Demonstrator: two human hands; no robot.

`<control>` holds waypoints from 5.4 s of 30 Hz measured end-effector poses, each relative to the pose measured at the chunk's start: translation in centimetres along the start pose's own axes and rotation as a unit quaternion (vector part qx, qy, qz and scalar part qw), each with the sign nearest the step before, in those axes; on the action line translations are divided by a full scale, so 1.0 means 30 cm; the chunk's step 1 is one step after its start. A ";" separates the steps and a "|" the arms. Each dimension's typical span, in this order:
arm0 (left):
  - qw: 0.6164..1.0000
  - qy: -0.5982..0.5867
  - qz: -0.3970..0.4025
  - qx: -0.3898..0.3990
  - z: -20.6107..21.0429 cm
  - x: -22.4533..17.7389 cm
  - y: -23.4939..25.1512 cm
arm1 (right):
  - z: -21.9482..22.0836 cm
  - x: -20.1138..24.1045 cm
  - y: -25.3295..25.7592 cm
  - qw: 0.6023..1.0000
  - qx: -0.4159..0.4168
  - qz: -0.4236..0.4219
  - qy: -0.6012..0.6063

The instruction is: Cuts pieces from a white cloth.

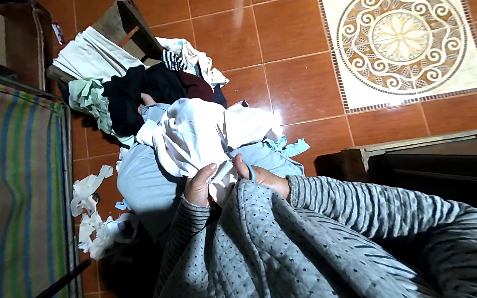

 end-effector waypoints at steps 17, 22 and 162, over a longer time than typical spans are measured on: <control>1.000 0.015 -0.011 0.000 0.000 0.002 0.001 | 0.015 0.005 0.013 0.999 -0.025 0.018 0.045; 1.000 0.019 -0.018 -0.005 0.000 -0.004 -0.003 | -0.006 -0.007 0.031 0.999 -0.039 -0.001 -0.005; 0.994 -0.004 -0.073 -0.087 -0.082 0.025 0.091 | -0.483 0.216 -0.141 0.945 -0.157 -0.155 -0.243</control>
Point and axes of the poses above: each hand's wrist, its own y-axis towards the middle knuckle, its own z-axis out of the palm, x = y × z, the point moved 4 cm from there along y, towards the middle knuckle, and after that the axes turned 13 degrees about y, right-handed, at the moved point
